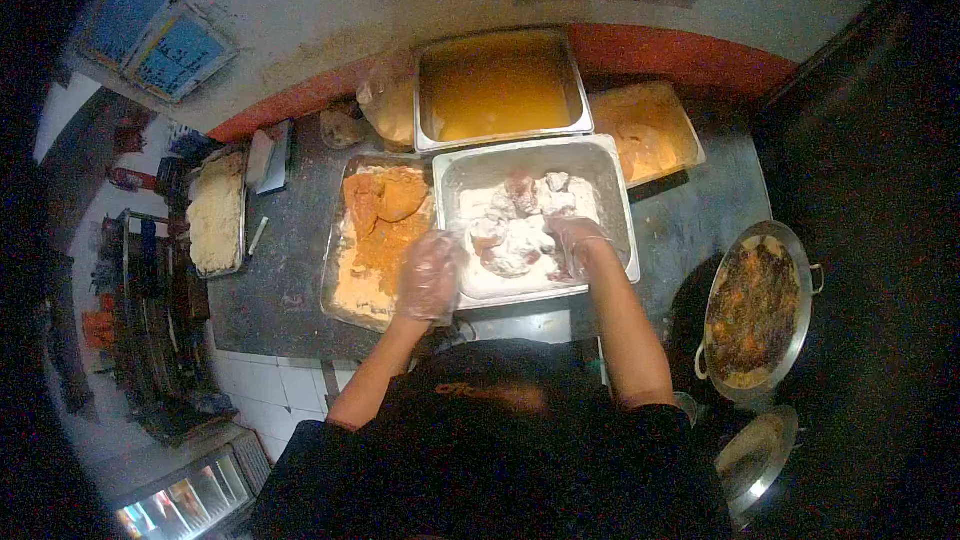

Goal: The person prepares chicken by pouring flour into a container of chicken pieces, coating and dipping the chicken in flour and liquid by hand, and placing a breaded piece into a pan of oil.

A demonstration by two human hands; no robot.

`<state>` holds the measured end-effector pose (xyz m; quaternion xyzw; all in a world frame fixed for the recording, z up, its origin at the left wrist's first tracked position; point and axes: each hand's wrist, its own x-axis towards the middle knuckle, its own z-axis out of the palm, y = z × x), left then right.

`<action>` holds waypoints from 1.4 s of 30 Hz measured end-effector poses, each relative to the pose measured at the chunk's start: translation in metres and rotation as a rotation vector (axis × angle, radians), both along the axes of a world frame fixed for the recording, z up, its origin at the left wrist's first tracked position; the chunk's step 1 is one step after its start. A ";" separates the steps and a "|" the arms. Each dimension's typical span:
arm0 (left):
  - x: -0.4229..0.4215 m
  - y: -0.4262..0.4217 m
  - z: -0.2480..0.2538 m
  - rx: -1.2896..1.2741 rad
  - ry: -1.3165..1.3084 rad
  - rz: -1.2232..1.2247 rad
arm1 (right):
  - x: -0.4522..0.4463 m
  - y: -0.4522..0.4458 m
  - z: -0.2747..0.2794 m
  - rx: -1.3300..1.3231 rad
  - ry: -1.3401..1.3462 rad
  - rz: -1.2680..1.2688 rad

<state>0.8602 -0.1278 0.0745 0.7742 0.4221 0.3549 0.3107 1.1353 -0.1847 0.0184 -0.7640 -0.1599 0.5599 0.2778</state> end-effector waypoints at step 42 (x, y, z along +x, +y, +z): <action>0.113 0.058 -0.092 -0.728 0.401 -0.370 | -0.009 0.000 0.024 0.052 -0.197 0.382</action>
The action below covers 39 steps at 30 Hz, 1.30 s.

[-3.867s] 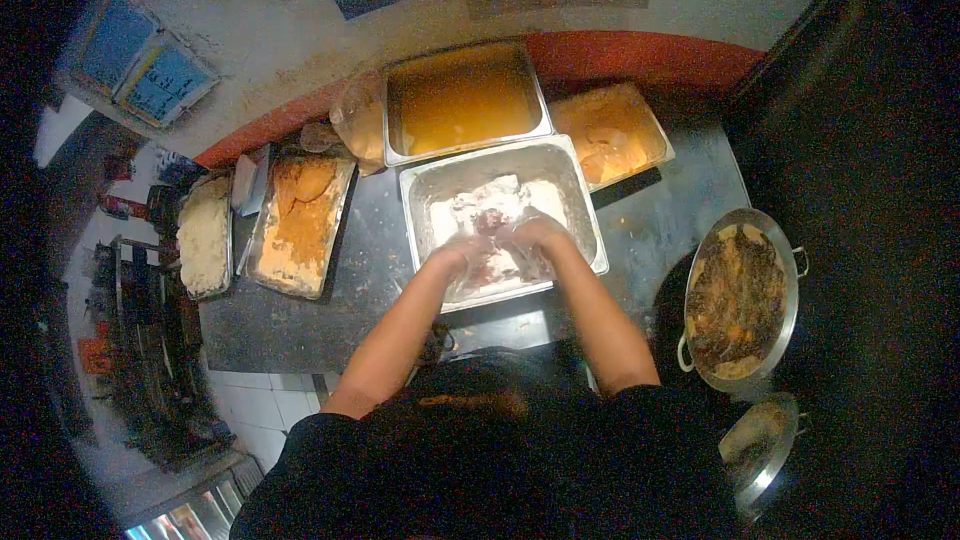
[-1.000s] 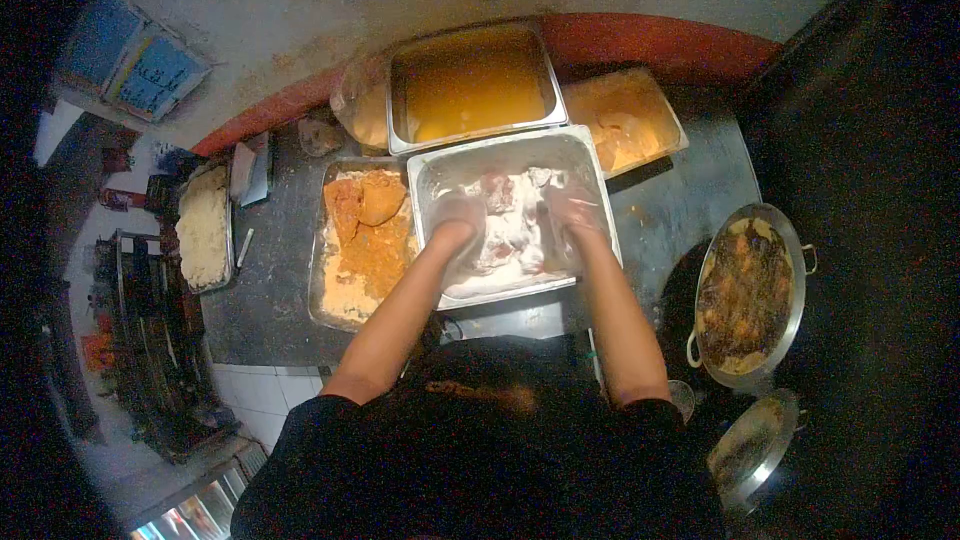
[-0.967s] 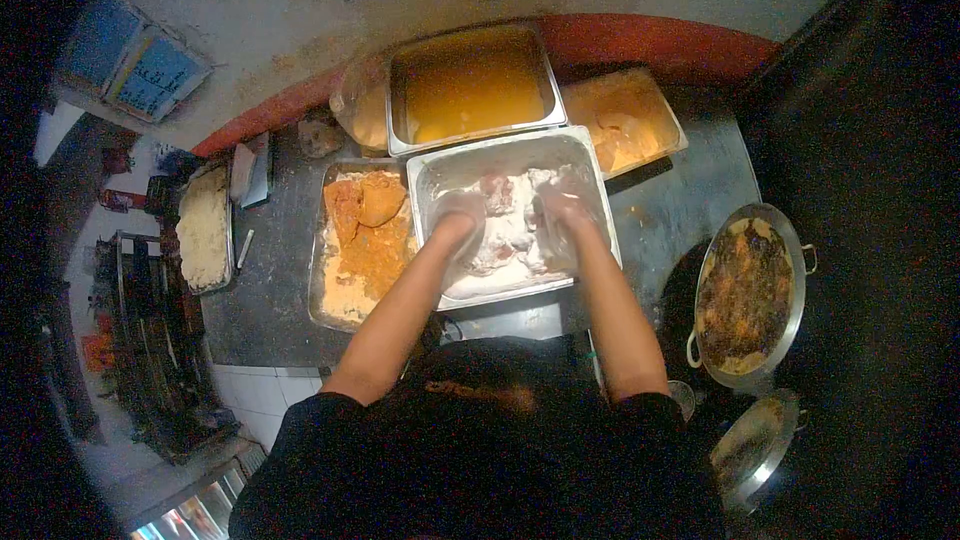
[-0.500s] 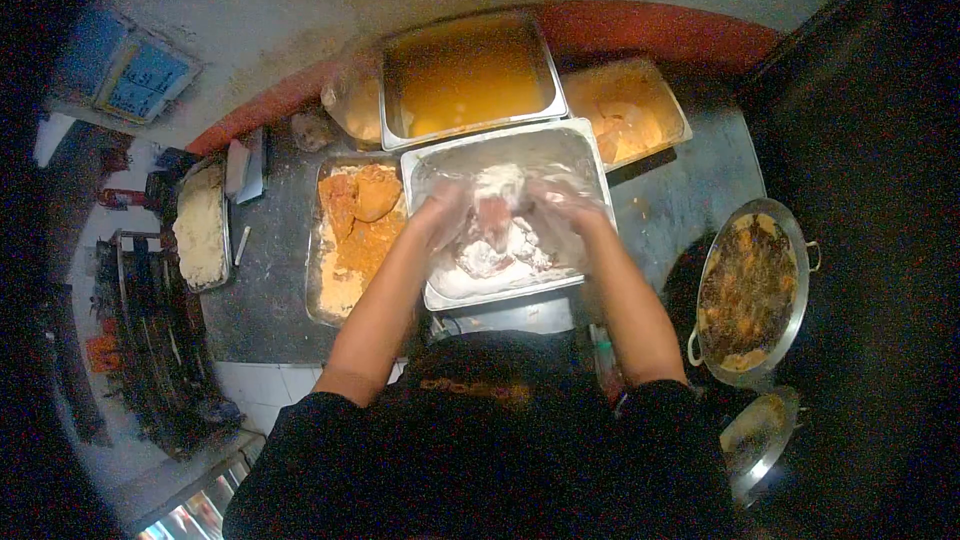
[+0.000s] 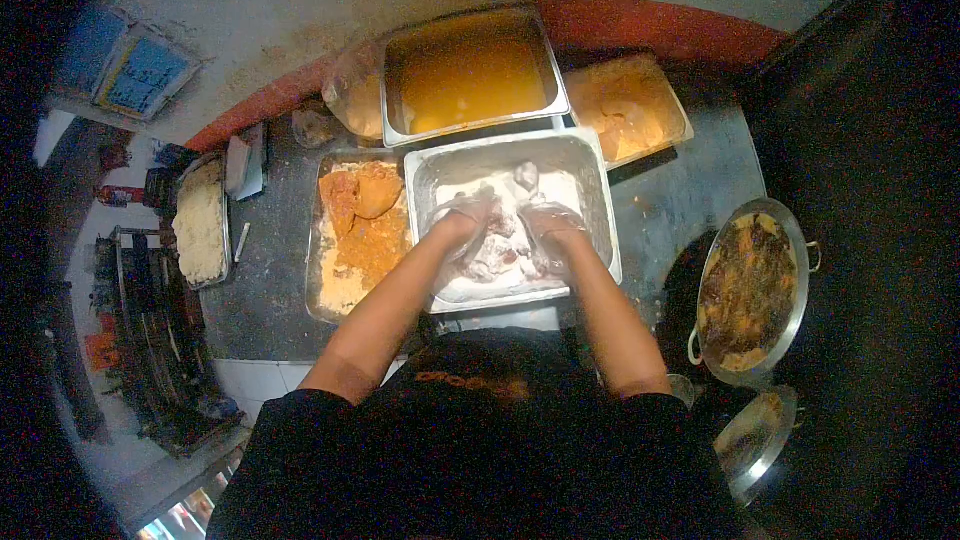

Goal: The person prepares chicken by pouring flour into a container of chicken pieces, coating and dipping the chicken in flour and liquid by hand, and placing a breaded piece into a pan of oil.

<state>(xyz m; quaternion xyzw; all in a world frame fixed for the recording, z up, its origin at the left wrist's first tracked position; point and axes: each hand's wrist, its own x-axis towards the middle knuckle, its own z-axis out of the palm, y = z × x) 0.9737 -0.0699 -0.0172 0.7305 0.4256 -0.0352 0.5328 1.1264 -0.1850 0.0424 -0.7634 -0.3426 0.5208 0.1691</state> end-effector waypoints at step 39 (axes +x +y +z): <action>-0.061 -0.086 -0.001 -0.578 -0.280 0.710 | -0.008 -0.031 -0.063 0.292 0.235 -0.712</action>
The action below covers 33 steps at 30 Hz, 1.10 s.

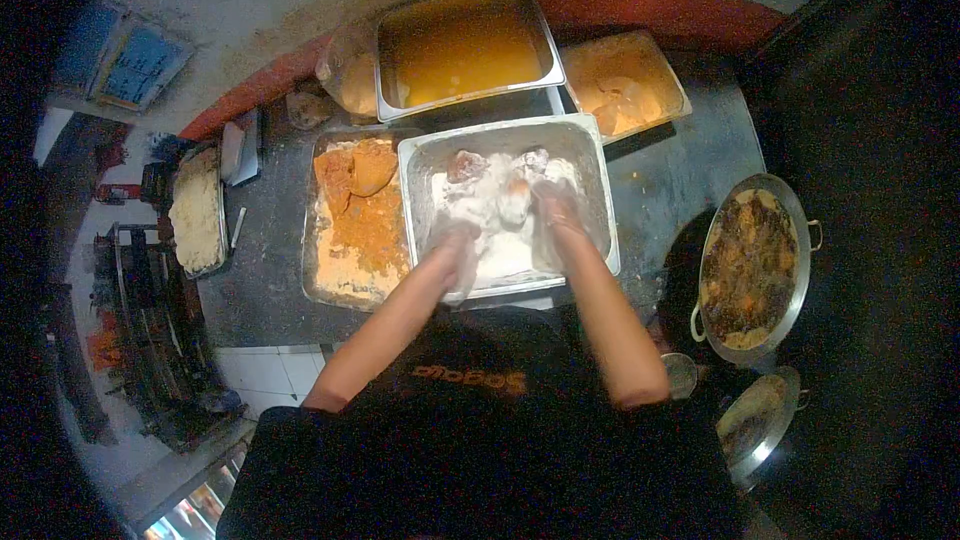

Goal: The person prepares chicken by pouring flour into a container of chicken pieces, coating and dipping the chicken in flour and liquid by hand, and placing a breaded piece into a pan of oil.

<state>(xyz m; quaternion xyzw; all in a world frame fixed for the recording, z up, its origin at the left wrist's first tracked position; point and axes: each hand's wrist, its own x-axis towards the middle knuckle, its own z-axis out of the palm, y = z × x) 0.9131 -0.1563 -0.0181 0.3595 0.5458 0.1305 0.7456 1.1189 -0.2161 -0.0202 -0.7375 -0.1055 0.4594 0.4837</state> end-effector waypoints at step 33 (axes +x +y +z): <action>0.050 0.070 -0.023 -0.082 -0.054 0.142 | -0.011 0.044 0.104 -0.086 -0.421 0.697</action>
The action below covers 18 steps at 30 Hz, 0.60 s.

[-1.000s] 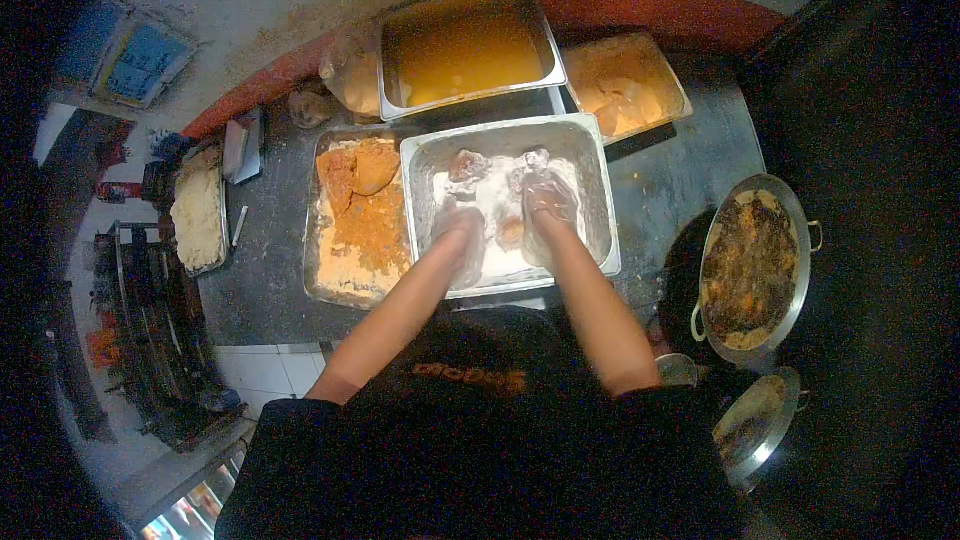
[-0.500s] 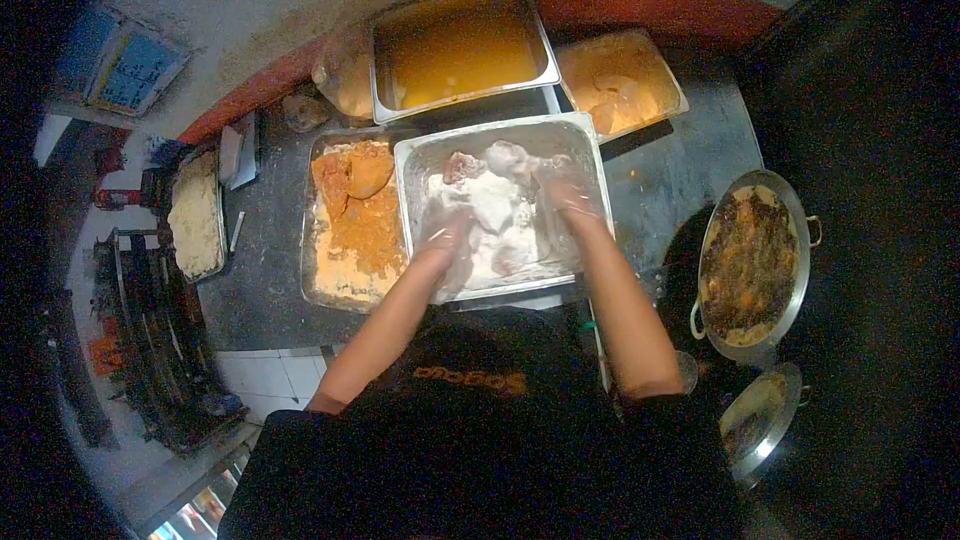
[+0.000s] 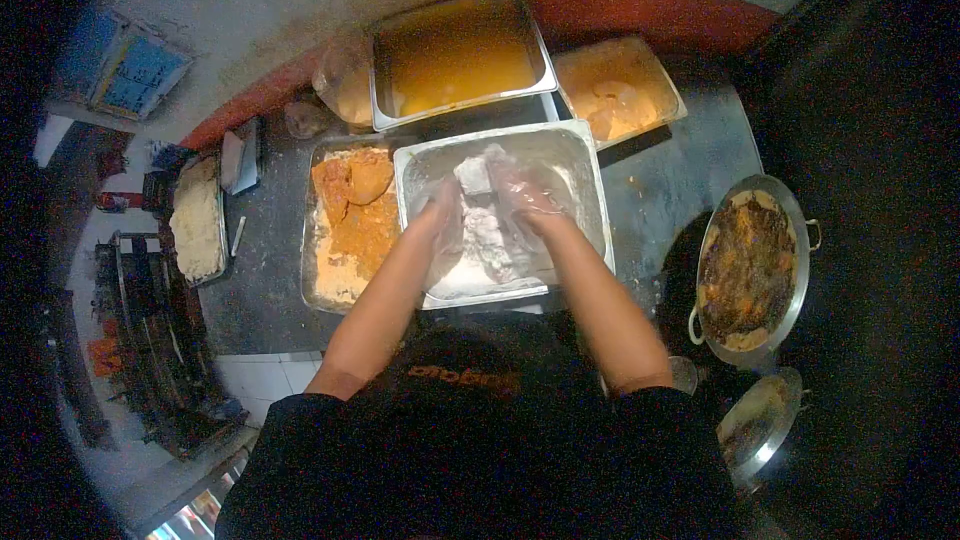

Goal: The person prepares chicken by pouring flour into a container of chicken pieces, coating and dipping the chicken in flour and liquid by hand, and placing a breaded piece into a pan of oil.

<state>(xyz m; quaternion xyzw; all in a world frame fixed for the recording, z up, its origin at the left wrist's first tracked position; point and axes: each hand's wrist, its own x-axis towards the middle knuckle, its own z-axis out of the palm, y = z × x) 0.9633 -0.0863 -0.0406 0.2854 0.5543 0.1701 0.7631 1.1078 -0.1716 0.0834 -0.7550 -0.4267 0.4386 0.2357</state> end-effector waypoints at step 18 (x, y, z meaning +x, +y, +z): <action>-0.021 -0.055 0.095 -0.281 -0.198 0.026 | -0.023 -0.038 -0.037 -0.008 0.456 -0.429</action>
